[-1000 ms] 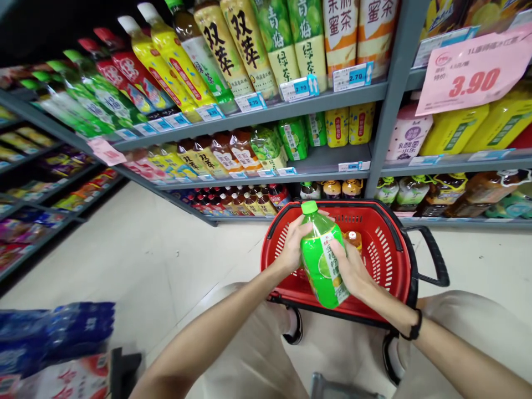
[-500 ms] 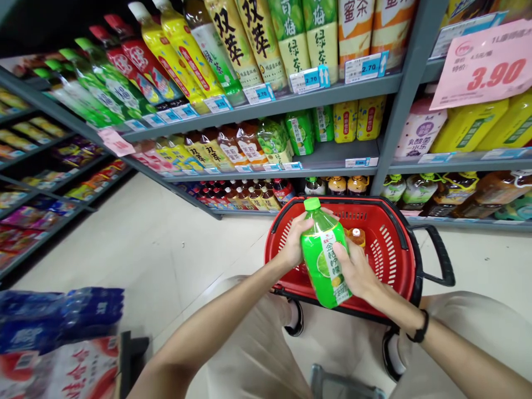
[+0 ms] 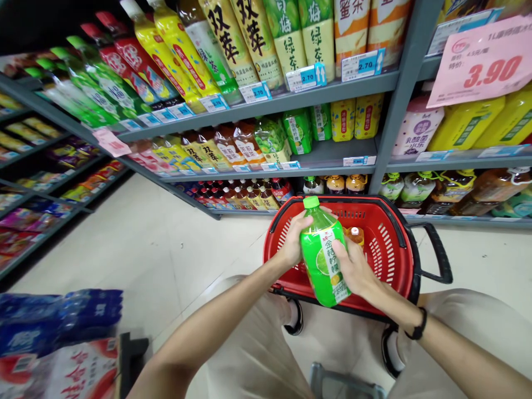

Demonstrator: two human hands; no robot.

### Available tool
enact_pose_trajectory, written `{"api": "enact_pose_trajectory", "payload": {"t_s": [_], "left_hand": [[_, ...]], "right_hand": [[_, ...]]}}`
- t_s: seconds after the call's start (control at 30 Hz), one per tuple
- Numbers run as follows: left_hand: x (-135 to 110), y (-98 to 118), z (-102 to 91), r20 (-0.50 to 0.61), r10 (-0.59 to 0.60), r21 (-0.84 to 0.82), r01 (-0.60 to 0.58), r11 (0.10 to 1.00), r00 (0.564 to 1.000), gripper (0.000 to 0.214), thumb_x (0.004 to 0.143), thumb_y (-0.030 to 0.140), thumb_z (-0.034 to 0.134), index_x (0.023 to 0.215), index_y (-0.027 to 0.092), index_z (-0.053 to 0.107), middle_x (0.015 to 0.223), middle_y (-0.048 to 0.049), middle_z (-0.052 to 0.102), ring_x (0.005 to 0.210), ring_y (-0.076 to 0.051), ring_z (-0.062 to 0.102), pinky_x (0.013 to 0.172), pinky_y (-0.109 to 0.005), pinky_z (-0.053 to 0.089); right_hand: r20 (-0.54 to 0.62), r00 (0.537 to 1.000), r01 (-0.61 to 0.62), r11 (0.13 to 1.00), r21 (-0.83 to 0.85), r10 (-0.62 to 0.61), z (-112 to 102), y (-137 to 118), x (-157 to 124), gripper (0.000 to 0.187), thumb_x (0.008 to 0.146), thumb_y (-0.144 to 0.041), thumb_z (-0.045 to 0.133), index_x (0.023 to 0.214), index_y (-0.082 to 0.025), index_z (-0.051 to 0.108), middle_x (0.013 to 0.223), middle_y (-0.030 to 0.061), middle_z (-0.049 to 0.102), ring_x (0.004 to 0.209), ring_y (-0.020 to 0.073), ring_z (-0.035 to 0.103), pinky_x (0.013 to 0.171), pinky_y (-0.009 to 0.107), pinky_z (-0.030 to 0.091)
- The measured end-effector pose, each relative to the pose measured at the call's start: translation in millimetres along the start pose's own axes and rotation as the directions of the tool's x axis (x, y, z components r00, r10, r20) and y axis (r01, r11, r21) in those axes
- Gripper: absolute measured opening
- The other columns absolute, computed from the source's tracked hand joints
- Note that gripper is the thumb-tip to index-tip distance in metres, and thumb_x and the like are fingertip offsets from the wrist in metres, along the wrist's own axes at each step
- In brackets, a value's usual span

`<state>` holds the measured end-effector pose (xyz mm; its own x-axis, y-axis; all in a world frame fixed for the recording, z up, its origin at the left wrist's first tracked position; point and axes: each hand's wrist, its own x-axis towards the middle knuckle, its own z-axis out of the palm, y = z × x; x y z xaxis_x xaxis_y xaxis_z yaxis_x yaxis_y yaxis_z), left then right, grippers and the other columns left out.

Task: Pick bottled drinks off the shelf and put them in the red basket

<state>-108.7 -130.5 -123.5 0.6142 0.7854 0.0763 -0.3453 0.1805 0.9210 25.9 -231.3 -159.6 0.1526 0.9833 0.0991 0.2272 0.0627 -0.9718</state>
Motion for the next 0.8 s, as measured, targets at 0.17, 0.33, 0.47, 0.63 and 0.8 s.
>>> {"api": "enact_pose_trajectory", "payload": {"t_s": [0.17,0.33,0.47,0.63,0.8], "left_hand": [[-0.3,-0.9,0.7,-0.006,-0.004,-0.012,0.004,1.0,1.0,0.05,0.079,0.057,0.074,0.103,0.014,0.075,0.113,-0.0159,0.079,0.099,-0.035,0.077,0.088,-0.043,0.062],[-0.6,-2.0,-1.9,-0.02,0.0,-0.009,0.0,1.0,1.0,0.049,0.08,0.056,0.075,0.105,0.014,0.075,0.111,-0.0151,0.079,0.099,-0.034,0.077,0.089,-0.042,0.062],[-0.7,-2.5,-2.5,-0.02,-0.015,-0.026,0.014,1.0,1.0,0.05,0.08,0.056,0.076,0.106,0.014,0.075,0.109,-0.0147,0.08,0.101,-0.034,0.077,0.089,-0.042,0.062],[-0.4,-2.5,-1.9,-0.013,-0.017,-0.032,0.017,0.999,1.0,0.049,0.081,0.057,0.076,0.104,0.013,0.074,0.111,-0.0155,0.079,0.104,-0.035,0.076,0.091,-0.043,0.061],[0.8,-4.4,-3.0,-0.017,-0.021,-0.05,0.02,0.999,1.0,0.05,0.08,0.057,0.077,0.105,0.014,0.074,0.112,-0.0149,0.079,0.101,-0.034,0.077,0.09,-0.042,0.061]], "right_hand": [[-0.003,1.0,0.007,1.0,-0.002,-0.007,0.2,-0.8,0.8,0.07,0.101,-0.08,0.037,0.099,-0.017,0.066,0.077,0.0056,0.067,0.07,0.022,0.061,0.071,0.036,0.049],[0.003,1.0,-0.008,1.0,-0.009,0.008,-0.8,-2.0,0.4,0.072,0.1,-0.083,0.036,0.095,-0.017,0.064,0.075,0.0053,0.066,0.069,0.0216,0.06,0.068,0.035,0.047],[0.009,0.999,-0.036,0.999,-0.007,0.036,-1.0,-1.4,0.2,0.073,0.099,-0.085,0.036,0.096,-0.017,0.062,0.078,0.0063,0.068,0.07,0.022,0.061,0.067,0.035,0.046],[-0.003,1.0,-0.018,1.0,-0.009,0.018,-0.9,-1.3,0.4,0.072,0.099,-0.085,0.035,0.096,-0.018,0.062,0.081,0.0073,0.069,0.072,0.0226,0.062,0.068,0.035,0.047],[-0.017,1.0,-0.011,1.0,-0.03,0.01,-1.0,-2.8,1.0,0.066,0.101,-0.081,0.036,0.089,-0.02,0.059,0.076,0.0057,0.066,0.069,0.0215,0.06,0.068,0.035,0.048]]}}
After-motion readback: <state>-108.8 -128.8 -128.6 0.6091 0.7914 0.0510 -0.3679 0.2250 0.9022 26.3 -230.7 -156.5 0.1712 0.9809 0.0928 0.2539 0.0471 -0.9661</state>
